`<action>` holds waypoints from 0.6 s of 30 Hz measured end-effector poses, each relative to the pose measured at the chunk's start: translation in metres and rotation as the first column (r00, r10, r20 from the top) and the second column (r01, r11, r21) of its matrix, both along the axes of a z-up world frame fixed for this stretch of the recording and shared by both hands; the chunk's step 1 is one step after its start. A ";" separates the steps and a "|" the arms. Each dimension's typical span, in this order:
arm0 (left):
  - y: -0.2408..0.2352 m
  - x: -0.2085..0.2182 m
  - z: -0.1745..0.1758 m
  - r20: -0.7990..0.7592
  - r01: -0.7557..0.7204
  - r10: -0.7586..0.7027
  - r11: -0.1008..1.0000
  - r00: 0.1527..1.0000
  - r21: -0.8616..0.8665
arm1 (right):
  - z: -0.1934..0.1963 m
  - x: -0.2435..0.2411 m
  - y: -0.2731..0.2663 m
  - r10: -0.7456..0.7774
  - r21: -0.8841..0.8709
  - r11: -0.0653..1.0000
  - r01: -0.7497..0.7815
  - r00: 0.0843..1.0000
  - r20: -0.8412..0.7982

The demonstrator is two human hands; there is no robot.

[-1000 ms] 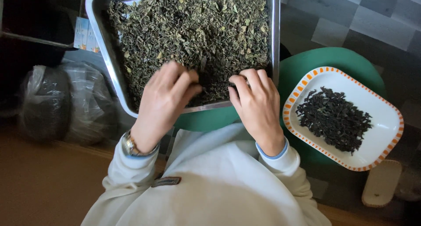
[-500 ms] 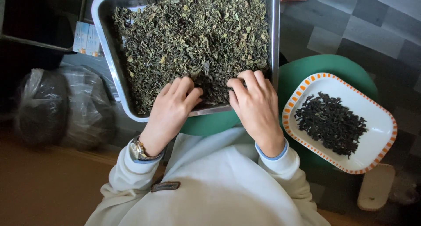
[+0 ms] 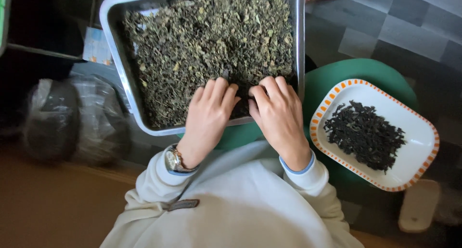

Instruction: The person sits with a metal tray of dried green leaves and a small white plate. They use both hands to pick up small portions of the leaves from the tray, separate them, and place the selected pieces onto the plate.

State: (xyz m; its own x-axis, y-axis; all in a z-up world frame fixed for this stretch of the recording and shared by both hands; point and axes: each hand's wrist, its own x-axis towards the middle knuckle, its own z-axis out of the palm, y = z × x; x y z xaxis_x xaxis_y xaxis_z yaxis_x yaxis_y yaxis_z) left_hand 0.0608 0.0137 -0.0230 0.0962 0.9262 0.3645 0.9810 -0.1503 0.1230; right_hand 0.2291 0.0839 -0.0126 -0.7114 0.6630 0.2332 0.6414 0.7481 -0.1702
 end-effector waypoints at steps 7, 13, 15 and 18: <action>0.004 0.008 -0.004 -0.098 -0.042 0.036 0.997 0.995 -0.058 | -0.003 0.003 -0.001 -0.013 -0.013 1.000 0.012 0.999 -0.052; 0.004 0.007 -0.007 -0.045 -0.031 0.028 0.997 0.999 -0.065 | -0.002 0.004 0.001 0.004 0.001 1.000 -0.004 0.989 -0.149; 0.003 0.007 -0.006 0.000 -0.027 0.027 0.998 1.000 -0.061 | -0.002 0.006 0.001 0.013 -0.025 1.000 -0.019 0.979 -0.205; 0.000 0.005 -0.007 0.025 -0.023 0.024 0.999 0.999 -0.045 | 0.001 0.008 -0.001 0.003 -0.073 0.997 -0.024 0.961 -0.276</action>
